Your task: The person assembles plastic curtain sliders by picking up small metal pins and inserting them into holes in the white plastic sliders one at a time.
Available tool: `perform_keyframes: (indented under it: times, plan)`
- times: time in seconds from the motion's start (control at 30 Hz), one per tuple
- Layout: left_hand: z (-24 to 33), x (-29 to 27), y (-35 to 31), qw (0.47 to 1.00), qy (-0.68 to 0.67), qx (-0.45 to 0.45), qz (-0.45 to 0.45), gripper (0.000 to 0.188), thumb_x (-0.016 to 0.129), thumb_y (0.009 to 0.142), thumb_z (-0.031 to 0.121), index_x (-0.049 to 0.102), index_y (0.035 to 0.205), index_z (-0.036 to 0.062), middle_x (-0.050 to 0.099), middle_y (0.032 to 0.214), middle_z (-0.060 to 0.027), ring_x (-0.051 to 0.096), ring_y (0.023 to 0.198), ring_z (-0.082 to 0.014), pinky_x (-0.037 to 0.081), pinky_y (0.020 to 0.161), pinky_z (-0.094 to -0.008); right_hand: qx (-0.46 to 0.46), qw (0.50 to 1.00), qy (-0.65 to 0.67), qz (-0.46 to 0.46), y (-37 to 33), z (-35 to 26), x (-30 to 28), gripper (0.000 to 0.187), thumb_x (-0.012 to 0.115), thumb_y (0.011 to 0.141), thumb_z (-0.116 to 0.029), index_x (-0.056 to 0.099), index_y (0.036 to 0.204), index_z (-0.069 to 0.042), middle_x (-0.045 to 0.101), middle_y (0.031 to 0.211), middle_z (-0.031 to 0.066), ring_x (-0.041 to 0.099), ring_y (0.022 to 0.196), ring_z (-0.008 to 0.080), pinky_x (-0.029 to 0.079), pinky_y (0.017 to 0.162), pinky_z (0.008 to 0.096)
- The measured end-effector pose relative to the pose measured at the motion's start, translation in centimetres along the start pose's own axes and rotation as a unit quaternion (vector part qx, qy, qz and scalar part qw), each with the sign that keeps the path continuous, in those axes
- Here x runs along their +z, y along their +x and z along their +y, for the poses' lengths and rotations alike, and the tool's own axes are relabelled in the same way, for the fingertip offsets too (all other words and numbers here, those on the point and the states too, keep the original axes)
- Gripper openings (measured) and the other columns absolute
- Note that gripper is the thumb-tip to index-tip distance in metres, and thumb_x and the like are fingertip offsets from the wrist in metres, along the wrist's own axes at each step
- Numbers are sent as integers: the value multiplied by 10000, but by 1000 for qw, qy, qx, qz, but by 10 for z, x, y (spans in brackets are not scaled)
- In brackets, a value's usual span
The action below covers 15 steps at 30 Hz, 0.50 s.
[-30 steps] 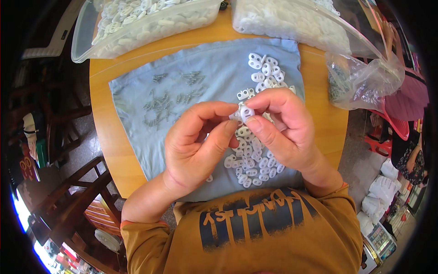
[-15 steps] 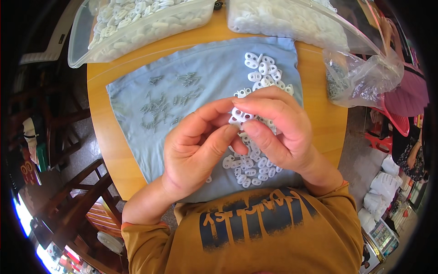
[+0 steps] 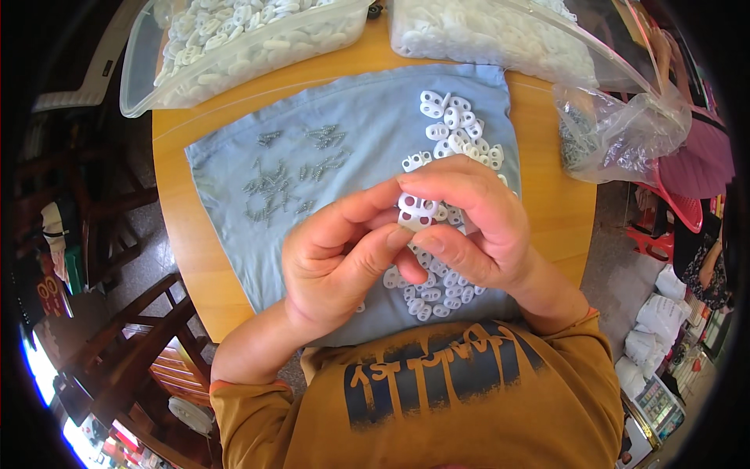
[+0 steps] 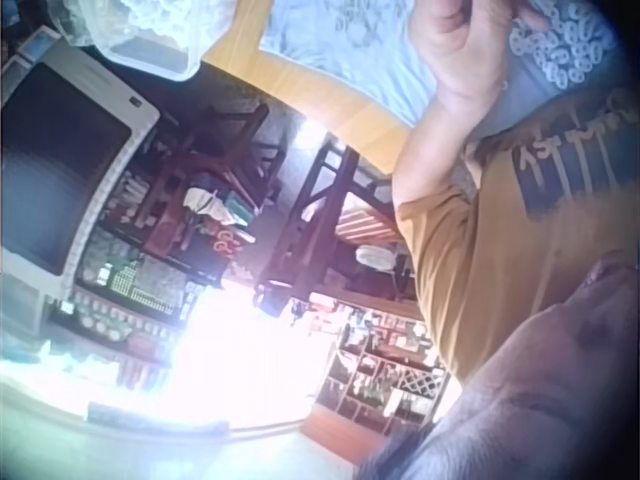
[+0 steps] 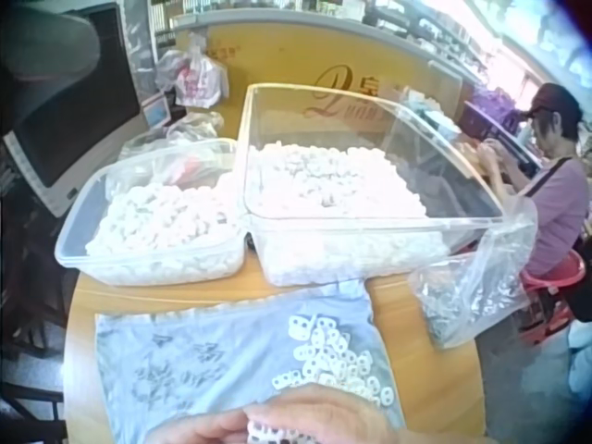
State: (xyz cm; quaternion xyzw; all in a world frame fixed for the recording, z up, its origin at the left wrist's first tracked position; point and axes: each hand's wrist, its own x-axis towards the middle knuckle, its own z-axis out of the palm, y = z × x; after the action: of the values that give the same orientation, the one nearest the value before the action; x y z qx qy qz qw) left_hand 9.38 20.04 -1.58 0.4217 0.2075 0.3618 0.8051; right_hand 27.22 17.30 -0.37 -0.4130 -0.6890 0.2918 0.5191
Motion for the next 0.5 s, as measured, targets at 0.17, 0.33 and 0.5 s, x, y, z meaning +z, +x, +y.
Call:
perform_keyframes:
  times: [0.17, 0.33, 0.5]
  plan:
    - [-2, -1, -2, 999, 1, 27, -24, 391, 519, 887, -43, 439, 1269, -47, 617, 991, -152, 631, 737, -168, 522, 653, -252, -14, 1000, -2, 11, -5, 2, 3, 313, 643, 827, -119, 564, 1103, 5, 608, 893, 119, 595, 737, 235, 486, 624, 292]
    - [-7, 0, -2, 999, -8, 46, -23, 346, 518, 890, -39, 468, 1232, -42, 616, 989, -149, 627, 724, -160, 527, 639, -248, -18, 1000, -2, 23, -7, 2, 7, 303, 626, 840, -114, 562, 1108, 13, 607, 893, 131, 593, 718, 234, 487, 606, 288]
    - [-9, 4, -4, 999, -30, 40, -3, 329, 514, 896, -27, 476, 1223, -21, 615, 992, -145, 624, 722, -155, 527, 631, -247, -16, 1000, -2, 19, -8, 3, 7, 299, 613, 848, -106, 555, 1113, 20, 602, 905, 133, 589, 726, 229, 484, 612, 289]
